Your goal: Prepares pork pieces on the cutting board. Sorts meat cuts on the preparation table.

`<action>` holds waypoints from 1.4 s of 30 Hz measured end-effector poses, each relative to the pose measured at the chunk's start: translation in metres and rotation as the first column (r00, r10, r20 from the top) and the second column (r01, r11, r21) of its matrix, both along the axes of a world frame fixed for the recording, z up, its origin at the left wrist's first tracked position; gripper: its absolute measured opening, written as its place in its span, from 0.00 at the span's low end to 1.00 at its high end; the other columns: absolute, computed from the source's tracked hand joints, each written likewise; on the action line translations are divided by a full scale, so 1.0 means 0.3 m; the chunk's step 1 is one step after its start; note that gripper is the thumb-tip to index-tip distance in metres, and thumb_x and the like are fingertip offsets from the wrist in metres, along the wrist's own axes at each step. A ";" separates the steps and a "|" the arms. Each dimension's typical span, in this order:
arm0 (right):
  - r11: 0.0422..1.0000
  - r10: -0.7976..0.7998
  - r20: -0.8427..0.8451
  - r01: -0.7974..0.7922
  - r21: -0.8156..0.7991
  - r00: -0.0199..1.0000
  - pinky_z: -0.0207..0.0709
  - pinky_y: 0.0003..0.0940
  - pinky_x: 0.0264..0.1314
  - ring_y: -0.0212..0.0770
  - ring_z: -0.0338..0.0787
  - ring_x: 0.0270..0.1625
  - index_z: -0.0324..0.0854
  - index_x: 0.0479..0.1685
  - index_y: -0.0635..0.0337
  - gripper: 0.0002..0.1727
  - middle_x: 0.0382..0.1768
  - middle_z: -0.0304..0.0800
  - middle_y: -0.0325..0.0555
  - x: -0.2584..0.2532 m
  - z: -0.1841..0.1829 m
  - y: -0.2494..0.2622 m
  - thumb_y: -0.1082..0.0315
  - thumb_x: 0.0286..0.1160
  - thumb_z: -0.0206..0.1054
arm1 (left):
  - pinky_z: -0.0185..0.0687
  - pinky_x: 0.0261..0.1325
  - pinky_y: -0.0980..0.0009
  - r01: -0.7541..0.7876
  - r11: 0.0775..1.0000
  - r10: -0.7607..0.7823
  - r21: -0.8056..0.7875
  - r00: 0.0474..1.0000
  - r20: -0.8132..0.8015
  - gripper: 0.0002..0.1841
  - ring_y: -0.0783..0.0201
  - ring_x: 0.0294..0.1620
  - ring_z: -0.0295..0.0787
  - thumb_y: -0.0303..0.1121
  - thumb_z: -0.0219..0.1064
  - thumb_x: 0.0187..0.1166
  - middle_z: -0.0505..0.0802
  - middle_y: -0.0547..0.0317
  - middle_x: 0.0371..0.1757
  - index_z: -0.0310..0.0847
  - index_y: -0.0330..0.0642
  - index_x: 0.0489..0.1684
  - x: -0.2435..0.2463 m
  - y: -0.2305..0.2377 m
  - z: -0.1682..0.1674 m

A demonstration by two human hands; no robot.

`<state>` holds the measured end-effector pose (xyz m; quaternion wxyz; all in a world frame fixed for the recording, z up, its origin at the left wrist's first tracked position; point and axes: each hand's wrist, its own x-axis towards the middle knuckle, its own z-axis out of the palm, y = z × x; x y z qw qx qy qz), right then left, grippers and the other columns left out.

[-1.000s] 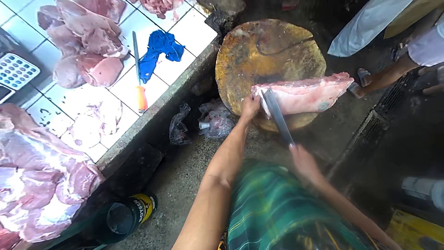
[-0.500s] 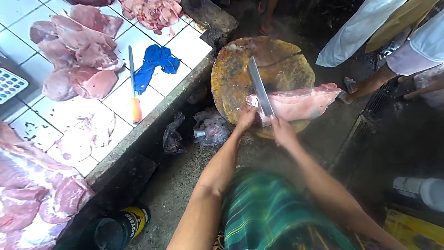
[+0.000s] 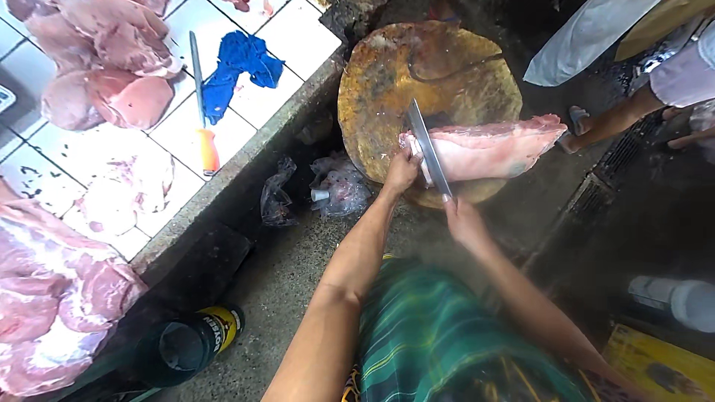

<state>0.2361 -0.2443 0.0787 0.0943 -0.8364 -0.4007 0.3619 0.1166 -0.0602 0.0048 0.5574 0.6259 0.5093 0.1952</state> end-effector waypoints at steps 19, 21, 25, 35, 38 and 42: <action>0.965 -0.024 -0.104 0.050 0.257 0.994 0.86 0.58 0.36 0.52 0.90 0.29 0.77 0.66 0.59 0.35 0.29 0.87 0.52 0.000 -0.059 -0.035 0.36 0.91 0.40 | 0.90 0.40 0.59 -0.143 0.912 0.236 -0.384 0.950 0.206 0.16 0.59 0.34 0.91 0.41 0.60 0.86 0.92 0.49 0.39 0.81 0.35 0.55 -0.030 0.030 -0.056; 0.976 -0.033 -0.093 0.052 0.210 0.995 0.83 0.61 0.30 0.56 0.88 0.26 0.76 0.65 0.54 0.39 0.29 0.85 0.56 -0.013 -0.038 0.076 0.29 0.87 0.38 | 0.89 0.39 0.58 -0.127 0.944 0.191 -0.305 0.963 0.191 0.17 0.60 0.32 0.90 0.43 0.57 0.88 0.91 0.52 0.34 0.83 0.37 0.47 -0.024 0.016 -0.045; 0.999 -0.025 -0.058 0.027 0.043 0.998 0.84 0.59 0.26 0.58 0.88 0.23 0.75 0.64 0.54 0.44 0.31 0.86 0.59 0.002 -0.013 0.118 0.24 0.83 0.34 | 0.84 0.59 0.48 -0.045 0.997 0.049 -0.065 0.997 0.060 0.19 0.55 0.51 0.91 0.44 0.56 0.89 0.93 0.47 0.46 0.86 0.37 0.54 0.005 0.015 0.032; 0.999 -0.012 0.042 0.014 -0.042 0.999 0.84 0.63 0.45 0.60 0.93 0.42 0.76 0.62 0.58 0.39 0.36 0.89 0.58 0.011 -0.132 -0.088 0.31 0.89 0.37 | 0.82 0.54 0.45 -0.109 0.986 0.118 0.123 0.991 -0.069 0.19 0.51 0.46 0.90 0.43 0.53 0.89 0.91 0.47 0.38 0.84 0.36 0.46 0.065 0.052 -0.004; 0.993 0.032 0.052 -0.026 -0.114 0.998 0.84 0.61 0.56 0.58 0.93 0.50 0.75 0.69 0.57 0.38 0.44 0.91 0.58 0.036 -0.154 -0.207 0.34 0.90 0.38 | 0.83 0.52 0.47 -0.132 0.988 0.136 0.085 0.990 -0.031 0.21 0.53 0.43 0.91 0.45 0.52 0.90 0.91 0.48 0.38 0.85 0.37 0.46 0.058 0.086 -0.007; 0.982 0.051 0.016 -0.047 -0.182 0.999 0.83 0.61 0.59 0.57 0.93 0.53 0.76 0.71 0.57 0.38 0.47 0.92 0.58 0.103 -0.147 -0.367 0.34 0.90 0.39 | 0.90 0.54 0.53 -0.127 0.966 0.163 -0.225 0.975 0.151 0.26 0.59 0.47 0.93 0.52 0.51 0.91 0.95 0.51 0.46 0.87 0.39 0.57 -0.029 0.145 0.014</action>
